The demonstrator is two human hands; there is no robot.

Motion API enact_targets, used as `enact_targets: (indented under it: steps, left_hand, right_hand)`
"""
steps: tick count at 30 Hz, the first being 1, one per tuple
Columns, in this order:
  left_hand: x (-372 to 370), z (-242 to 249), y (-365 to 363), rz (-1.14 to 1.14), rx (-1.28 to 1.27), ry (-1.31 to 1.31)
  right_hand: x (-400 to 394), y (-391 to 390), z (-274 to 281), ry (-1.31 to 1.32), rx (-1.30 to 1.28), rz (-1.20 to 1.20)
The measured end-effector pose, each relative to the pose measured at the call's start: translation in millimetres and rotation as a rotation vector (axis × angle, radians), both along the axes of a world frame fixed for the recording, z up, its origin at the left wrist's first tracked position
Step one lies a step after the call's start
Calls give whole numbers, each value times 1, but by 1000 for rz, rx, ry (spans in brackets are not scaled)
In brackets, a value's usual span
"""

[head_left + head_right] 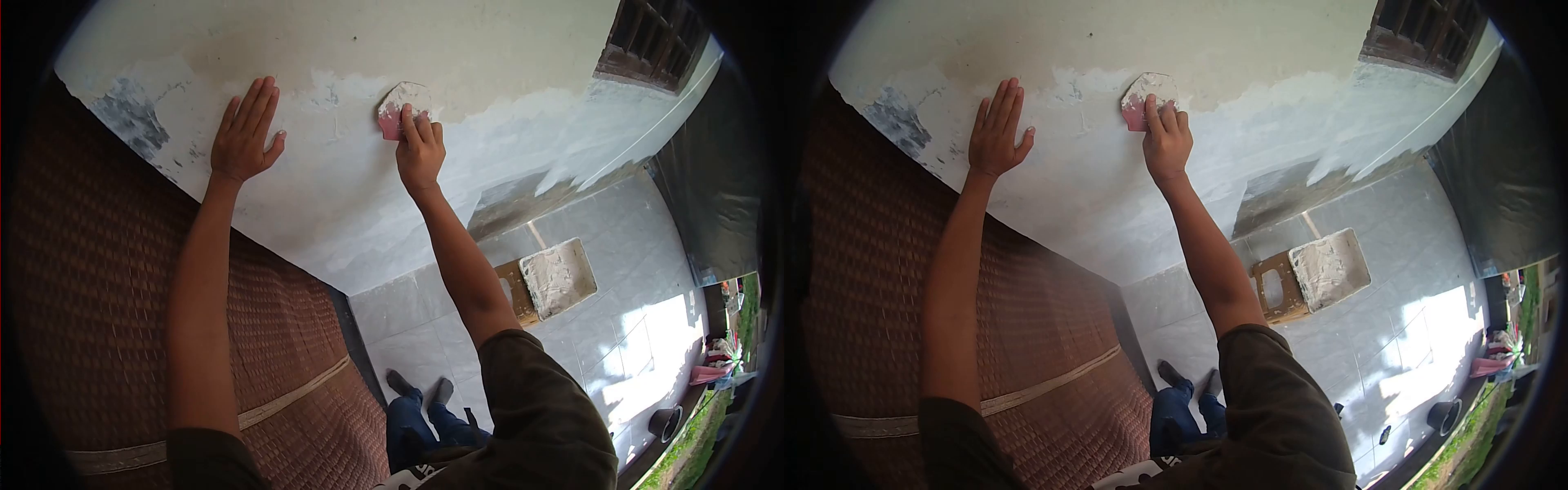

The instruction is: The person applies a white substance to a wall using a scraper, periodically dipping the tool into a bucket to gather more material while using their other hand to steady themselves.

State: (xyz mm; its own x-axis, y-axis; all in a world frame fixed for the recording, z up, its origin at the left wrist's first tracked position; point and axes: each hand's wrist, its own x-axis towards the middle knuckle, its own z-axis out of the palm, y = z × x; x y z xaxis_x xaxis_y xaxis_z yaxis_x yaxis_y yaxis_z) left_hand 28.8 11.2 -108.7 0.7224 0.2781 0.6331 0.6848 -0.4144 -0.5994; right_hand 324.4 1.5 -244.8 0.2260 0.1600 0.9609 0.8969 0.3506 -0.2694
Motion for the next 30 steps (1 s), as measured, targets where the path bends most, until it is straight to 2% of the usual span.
enact_targets:
  steps: [2, 5, 7, 9, 15, 21, 25, 28, 30]
  left_hand:
    - [0, 1, 0, 7, 2, 16]
    - [-1, 0, 1, 4, -5, 11]
    - [0, -1, 2, -7, 1, -10]
    - [1, -1, 2, -2, -3, -9]
    - [1, 2, -2, -12, -1, 12]
    - [1, 1, 0, -13, -2, 10]
    - [1, 1, -1, -8, 11, 13]
    - [2, 1, -1, -11, 5, 7]
    - [2, 0, -2, -10, 1, 7]
  right_hand:
    - [-8, -2, -21, 10, -66, -5]
    - [-36, -38, -37, 24, -185, 128]
    - [-54, -62, -48, -60, -190, 306]
    - [-59, -77, -39, -89, -158, 359]
    - [-16, -40, 21, 23, 60, 149]
    - [-9, -8, 21, -32, 34, 31]
    - [-37, -20, -15, -64, -76, 114]
    - [-64, -56, -43, -99, -170, 292]
    - [-70, -78, -43, -139, -169, 379]
